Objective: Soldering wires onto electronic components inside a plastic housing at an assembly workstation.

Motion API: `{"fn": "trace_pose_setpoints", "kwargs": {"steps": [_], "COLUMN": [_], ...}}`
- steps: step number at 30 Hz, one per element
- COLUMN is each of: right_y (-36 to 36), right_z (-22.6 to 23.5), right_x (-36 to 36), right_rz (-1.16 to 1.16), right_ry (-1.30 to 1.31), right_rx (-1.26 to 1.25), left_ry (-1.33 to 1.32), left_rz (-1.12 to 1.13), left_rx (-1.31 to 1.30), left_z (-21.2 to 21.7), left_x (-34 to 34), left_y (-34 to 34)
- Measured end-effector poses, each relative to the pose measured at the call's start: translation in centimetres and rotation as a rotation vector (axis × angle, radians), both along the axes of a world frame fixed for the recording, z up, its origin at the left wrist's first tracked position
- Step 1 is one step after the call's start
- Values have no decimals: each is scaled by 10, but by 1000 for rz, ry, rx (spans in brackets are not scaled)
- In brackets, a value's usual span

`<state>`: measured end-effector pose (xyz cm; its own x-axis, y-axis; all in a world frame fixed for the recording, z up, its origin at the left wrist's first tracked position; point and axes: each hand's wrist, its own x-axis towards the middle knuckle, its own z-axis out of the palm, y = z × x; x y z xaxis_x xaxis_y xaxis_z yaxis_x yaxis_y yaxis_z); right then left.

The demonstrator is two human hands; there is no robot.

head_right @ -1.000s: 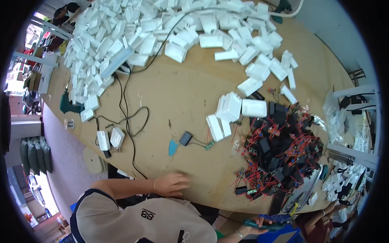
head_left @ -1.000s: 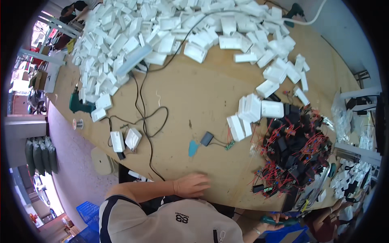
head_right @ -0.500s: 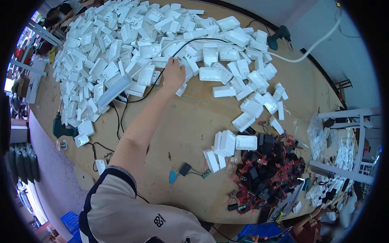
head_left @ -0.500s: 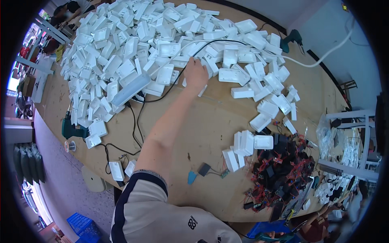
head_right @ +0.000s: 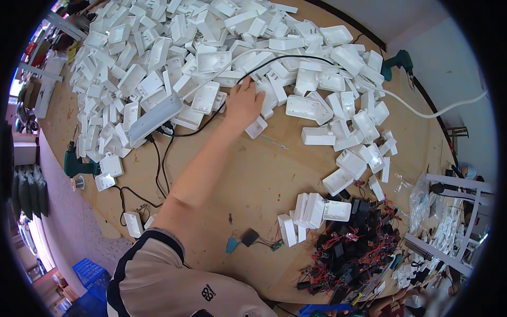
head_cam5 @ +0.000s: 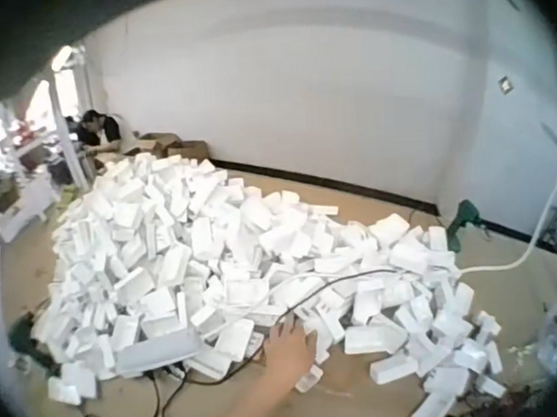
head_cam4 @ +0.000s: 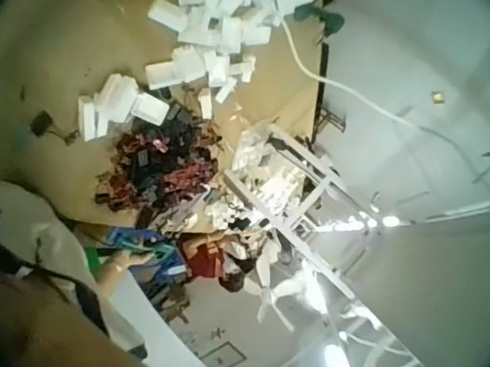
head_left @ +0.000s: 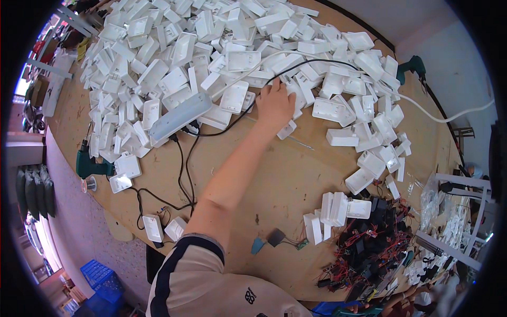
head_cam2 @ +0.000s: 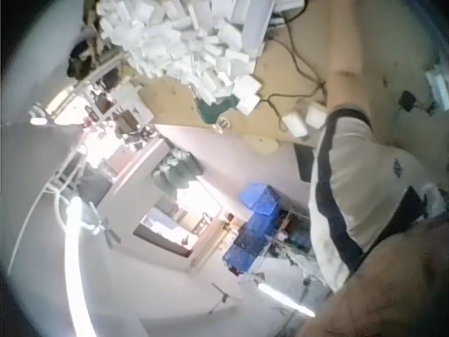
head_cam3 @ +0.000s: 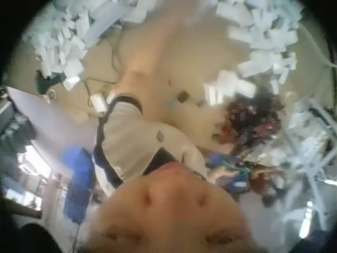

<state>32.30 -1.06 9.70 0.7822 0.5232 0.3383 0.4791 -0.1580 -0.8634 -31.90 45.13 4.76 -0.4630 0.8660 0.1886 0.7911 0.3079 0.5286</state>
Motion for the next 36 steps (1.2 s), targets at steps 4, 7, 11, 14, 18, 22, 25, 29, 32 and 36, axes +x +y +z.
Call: {"fn": "trace_pose_setpoints", "kwargs": {"steps": [4,7,11,14,18,22,25,29,32,36], "right_y": [6,8,23,25,16,30,53,57,59,102], "right_z": [13,14,14,23,7,19,35,30,20,46], "right_x": [-15,-17,-39,-43,-25,-48,-66,-61,-47,-104], "right_rz": [123,79,27,23,21,-118,16,99,122,241], "right_ry": [-10,-143,-116,-159,-129,-201,526,909,1209,730], "right_rx": [-52,-137,-165,-178,-142,-180,-39,93,197,-7], "left_ry": [-231,-208,-550,-367,-43,136,211,121,10,156], "left_rz": [218,283,311,242,342,611,731,700,574,221], "left_rx": [65,295,368,507,713,631,422,-41,-78,-126], "left_z": [-10,-16,-21,12,34,54,50,50,47,43], "left_x": [2,-16,-46,-31,-82,-157,-214,-251,-271,-296], "left_y": [13,16,20,16,16,31,29,33,35,14]}}
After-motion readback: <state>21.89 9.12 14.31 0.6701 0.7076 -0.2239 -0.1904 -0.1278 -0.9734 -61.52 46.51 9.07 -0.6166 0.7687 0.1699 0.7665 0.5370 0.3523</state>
